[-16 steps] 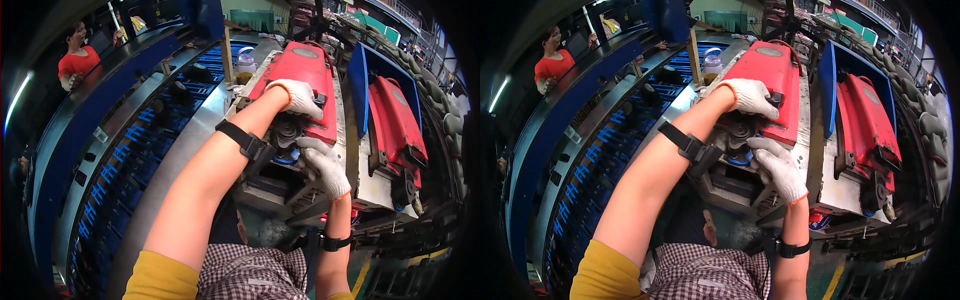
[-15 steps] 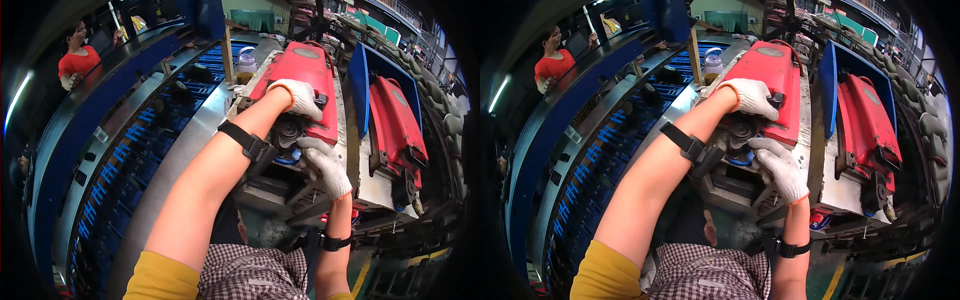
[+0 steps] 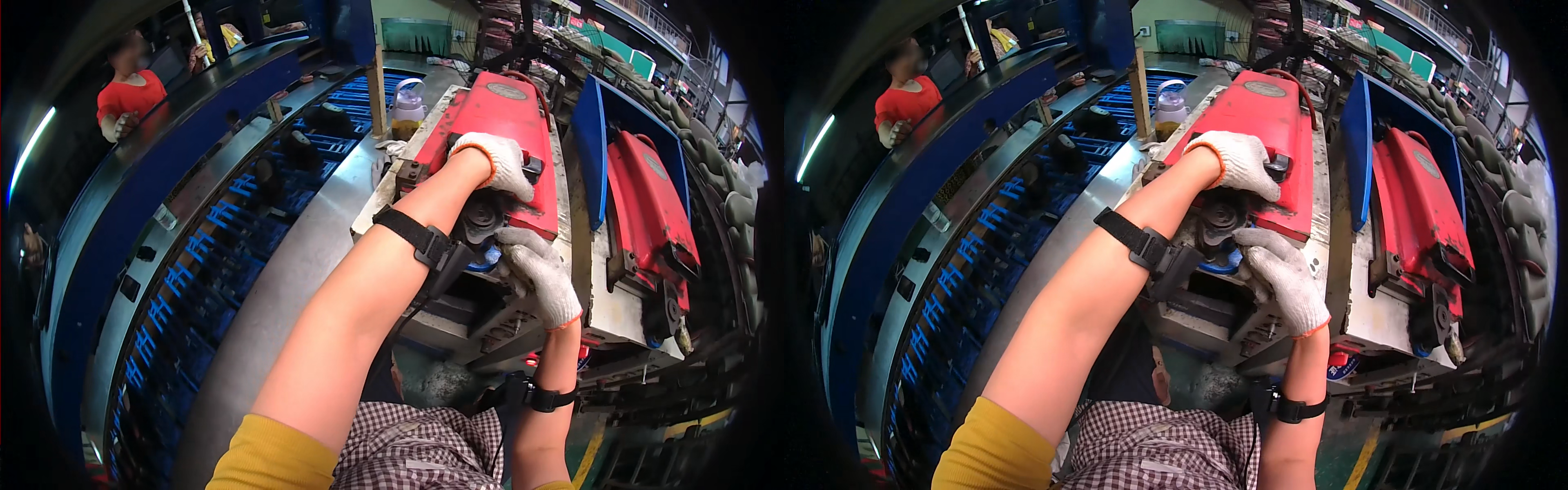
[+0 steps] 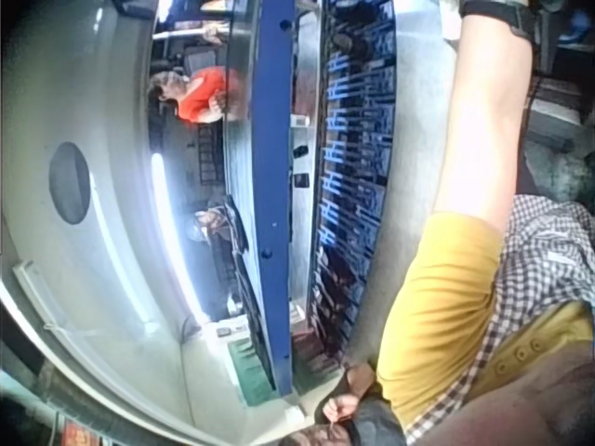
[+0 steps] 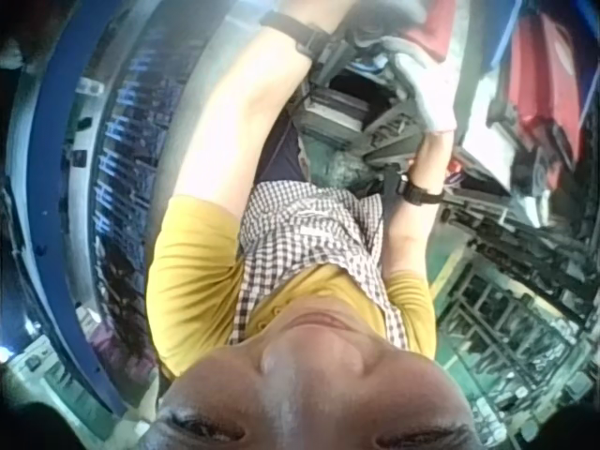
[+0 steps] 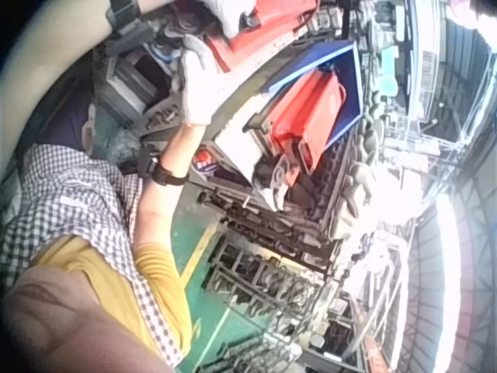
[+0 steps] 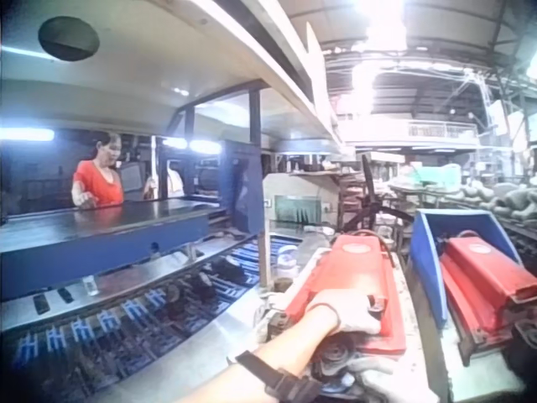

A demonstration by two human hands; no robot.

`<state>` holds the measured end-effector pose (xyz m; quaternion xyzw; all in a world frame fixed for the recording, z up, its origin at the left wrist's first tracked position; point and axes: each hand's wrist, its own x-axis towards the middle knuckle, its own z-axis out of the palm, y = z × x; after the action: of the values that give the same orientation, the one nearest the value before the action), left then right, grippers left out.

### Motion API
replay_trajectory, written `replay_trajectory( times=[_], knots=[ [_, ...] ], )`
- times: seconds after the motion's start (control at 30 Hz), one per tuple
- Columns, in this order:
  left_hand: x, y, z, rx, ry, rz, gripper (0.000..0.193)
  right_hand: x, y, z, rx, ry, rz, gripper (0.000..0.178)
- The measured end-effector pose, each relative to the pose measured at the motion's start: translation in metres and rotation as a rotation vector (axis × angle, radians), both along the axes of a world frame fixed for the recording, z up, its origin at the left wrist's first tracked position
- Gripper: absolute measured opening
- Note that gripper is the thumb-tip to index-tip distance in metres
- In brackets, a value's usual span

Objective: The recorder is operating a machine to press soles onto shoes and placing finished items on a conveyor.

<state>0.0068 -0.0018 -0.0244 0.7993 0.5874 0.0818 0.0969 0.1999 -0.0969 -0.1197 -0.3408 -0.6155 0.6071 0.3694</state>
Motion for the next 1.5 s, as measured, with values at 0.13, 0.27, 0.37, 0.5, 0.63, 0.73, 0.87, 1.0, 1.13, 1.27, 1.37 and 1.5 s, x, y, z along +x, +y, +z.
replay_trajectory(
  times=[0.13,0.27,0.37,0.5,0.63,0.73,0.87,1.0,1.13,1.27,1.37,1.5],
  knots=[
    [0.000,0.000,0.000,-0.002,-0.009,0.001,0.067,0.001,0.001,-0.002,0.007,0.002,0.008,0.034],
    [0.001,-0.002,-0.001,0.006,-0.008,0.021,0.066,0.001,-0.001,-0.001,0.003,-0.004,-0.001,0.034],
    [0.001,-0.002,-0.001,0.012,-0.009,0.017,0.066,0.001,-0.001,-0.001,0.005,-0.016,-0.008,0.034],
    [0.001,-0.002,0.000,0.012,0.001,0.021,0.065,0.000,0.001,-0.002,0.007,-0.019,-0.001,0.035],
    [0.002,-0.003,0.000,0.025,0.019,0.038,0.064,0.000,-0.001,0.000,0.014,-0.024,-0.014,0.035],
    [0.002,-0.004,0.001,0.033,0.031,0.040,0.064,-0.001,0.000,0.000,0.011,-0.007,-0.006,0.035],
    [0.002,-0.005,0.000,0.034,0.031,0.057,0.064,0.000,0.001,-0.002,0.030,-0.006,-0.002,0.034],
    [0.002,-0.006,0.001,0.025,0.026,0.057,0.064,0.001,0.002,-0.004,0.039,-0.011,-0.008,0.033],
    [0.003,-0.004,0.001,0.019,0.019,0.048,0.065,0.001,0.001,-0.002,0.035,-0.015,-0.018,0.033],
    [0.000,0.001,-0.004,0.022,0.011,-0.006,0.072,0.000,-0.001,0.001,0.030,-0.029,-0.028,0.032],
    [-0.002,0.000,-0.003,0.008,-0.013,-0.002,0.080,-0.001,-0.003,-0.001,0.010,-0.001,-0.011,0.032],
    [-0.002,-0.010,0.008,-0.038,0.039,0.004,0.084,-0.030,-0.040,-0.003,0.068,-0.119,-0.012,0.032]
  ],
)
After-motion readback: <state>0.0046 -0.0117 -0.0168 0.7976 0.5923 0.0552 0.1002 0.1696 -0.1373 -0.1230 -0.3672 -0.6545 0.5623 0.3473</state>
